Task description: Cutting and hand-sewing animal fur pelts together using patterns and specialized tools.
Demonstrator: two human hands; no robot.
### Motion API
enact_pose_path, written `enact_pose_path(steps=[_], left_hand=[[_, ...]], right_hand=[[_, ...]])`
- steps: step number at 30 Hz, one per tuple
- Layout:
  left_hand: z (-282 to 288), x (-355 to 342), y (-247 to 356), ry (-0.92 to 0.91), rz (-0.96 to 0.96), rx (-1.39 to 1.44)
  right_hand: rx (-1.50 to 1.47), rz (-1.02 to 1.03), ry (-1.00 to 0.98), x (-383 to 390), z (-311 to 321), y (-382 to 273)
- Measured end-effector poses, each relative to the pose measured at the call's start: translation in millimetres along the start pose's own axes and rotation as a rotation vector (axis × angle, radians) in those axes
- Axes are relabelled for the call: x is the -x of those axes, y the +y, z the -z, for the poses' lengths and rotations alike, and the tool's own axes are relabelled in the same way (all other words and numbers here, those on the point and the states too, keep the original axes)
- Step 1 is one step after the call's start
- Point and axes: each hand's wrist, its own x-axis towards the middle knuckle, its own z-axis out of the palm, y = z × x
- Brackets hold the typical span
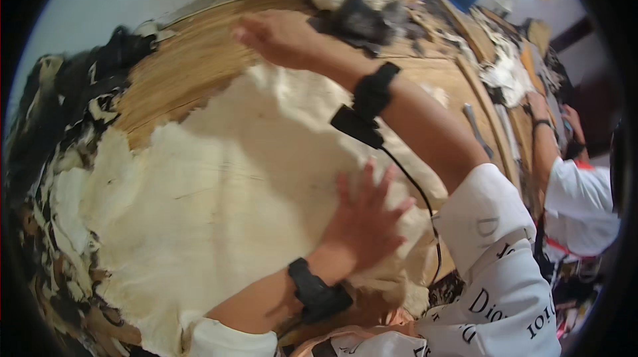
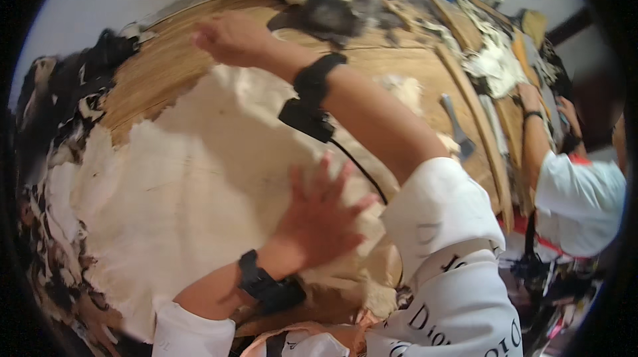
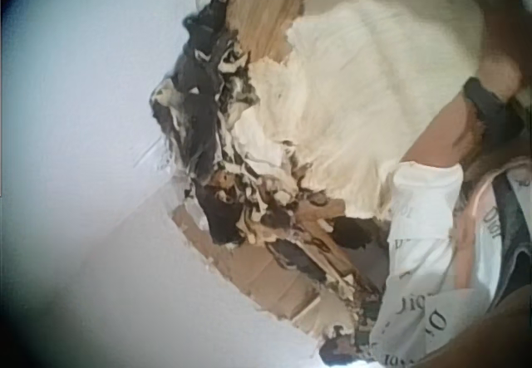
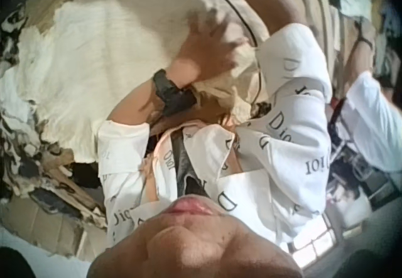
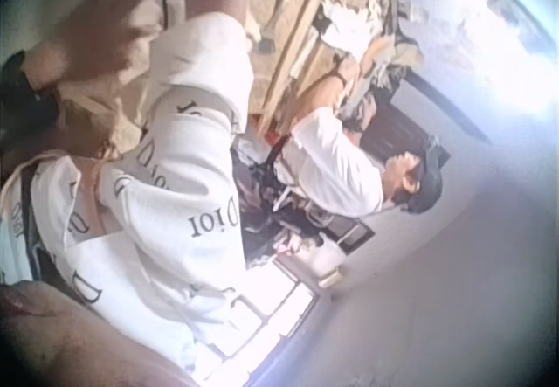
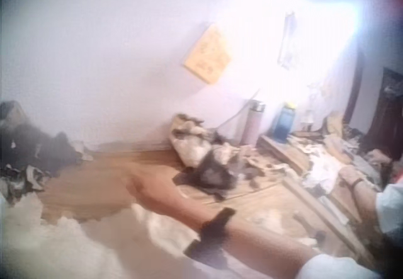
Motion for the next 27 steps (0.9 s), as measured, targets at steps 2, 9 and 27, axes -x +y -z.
enact_pose_path(steps=[2,9,27], left_hand=[[-2,-1,2,-0.008,0.019,-0.044],[-6,-3,10,-0.015,0.034,-0.185],[18,-50,-17,-0.028,0.058,-0.239]], right_hand=[[-0.211,-0.035,0.082,44,49,13],[0.130,-0.171,-0.309,232,65,21],[0.001,-0.084,-0.130,370,127,-68]])
